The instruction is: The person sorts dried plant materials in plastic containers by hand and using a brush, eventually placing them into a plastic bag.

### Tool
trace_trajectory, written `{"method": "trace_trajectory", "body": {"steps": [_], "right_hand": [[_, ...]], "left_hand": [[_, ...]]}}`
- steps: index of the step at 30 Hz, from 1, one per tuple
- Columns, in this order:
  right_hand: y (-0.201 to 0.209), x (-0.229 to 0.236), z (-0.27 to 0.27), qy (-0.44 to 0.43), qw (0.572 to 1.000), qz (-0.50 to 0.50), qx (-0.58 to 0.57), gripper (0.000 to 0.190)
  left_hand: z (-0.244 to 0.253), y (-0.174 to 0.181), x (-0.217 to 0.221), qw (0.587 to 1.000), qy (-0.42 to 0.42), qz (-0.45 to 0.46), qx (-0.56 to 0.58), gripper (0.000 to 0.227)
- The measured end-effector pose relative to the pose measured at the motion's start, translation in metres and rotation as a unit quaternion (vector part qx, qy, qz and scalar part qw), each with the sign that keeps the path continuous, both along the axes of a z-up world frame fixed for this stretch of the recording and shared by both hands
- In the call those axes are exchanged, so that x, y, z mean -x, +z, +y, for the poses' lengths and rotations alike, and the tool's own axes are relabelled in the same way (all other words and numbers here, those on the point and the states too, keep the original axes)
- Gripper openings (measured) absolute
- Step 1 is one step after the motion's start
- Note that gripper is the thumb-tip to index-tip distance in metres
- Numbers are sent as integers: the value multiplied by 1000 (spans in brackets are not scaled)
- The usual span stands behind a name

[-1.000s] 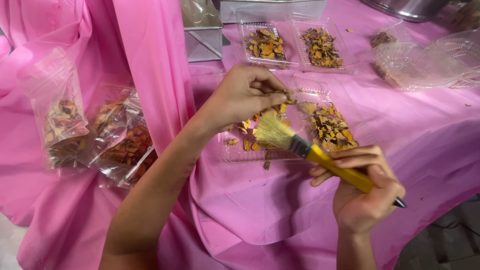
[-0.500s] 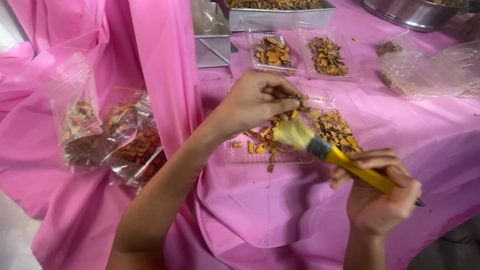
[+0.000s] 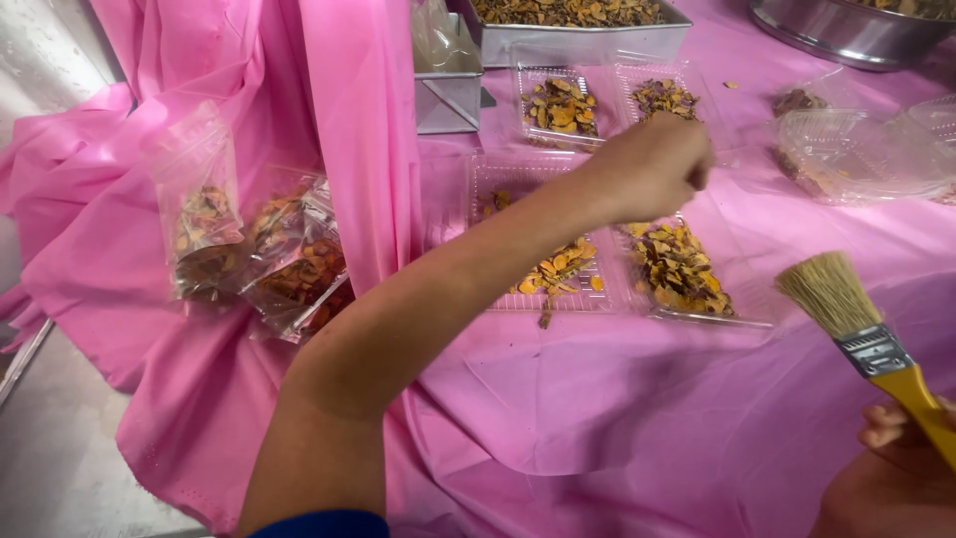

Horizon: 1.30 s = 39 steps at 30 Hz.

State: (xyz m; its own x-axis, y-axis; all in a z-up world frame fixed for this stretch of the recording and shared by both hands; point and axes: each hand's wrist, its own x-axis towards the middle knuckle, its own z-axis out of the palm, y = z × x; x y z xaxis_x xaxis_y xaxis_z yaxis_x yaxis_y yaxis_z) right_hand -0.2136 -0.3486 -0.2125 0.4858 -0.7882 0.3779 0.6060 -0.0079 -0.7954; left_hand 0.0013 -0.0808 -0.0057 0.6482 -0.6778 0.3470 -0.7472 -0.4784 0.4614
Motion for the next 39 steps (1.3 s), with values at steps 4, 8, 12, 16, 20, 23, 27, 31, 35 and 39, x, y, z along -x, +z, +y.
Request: {"method": "trace_trajectory", "body": {"steps": [4, 8, 12, 16, 20, 23, 27, 31, 35, 39], "right_hand": [[-96, -6, -123, -97, 980, 120, 125, 43], [-83, -6, -121, -52, 977, 11, 208, 34], [0, -2, -15, -6, 991, -30, 132, 49], [101, 9, 111, 41, 998, 7, 54, 34], [112, -13, 127, 138, 987, 7, 88, 43], [114, -30, 141, 171, 976, -24, 133, 42], [110, -47, 163, 168, 973, -67, 145, 41], [108, -53, 165, 272, 948, -46, 160, 41], [122, -54, 172, 139, 971, -47, 191, 46], [129, -52, 173, 221, 957, 0, 186, 43]], "left_hand": [[68, 3, 11, 996, -24, 60, -58, 10], [108, -26, -2, 982, -8, 126, -144, 22], [119, -40, 6, 990, 19, 93, -104, 11], [123, -33, 19, 991, 19, 96, -91, 6], [125, -32, 22, 995, -10, 76, 66, 17], [125, -30, 22, 983, 0, 121, 136, 16], [127, -25, 28, 960, -18, 225, 167, 20], [125, -36, 23, 957, -5, 212, 197, 32], [129, -31, 22, 974, -40, 154, 161, 22], [129, -34, 23, 979, -64, 128, 146, 21]]}}
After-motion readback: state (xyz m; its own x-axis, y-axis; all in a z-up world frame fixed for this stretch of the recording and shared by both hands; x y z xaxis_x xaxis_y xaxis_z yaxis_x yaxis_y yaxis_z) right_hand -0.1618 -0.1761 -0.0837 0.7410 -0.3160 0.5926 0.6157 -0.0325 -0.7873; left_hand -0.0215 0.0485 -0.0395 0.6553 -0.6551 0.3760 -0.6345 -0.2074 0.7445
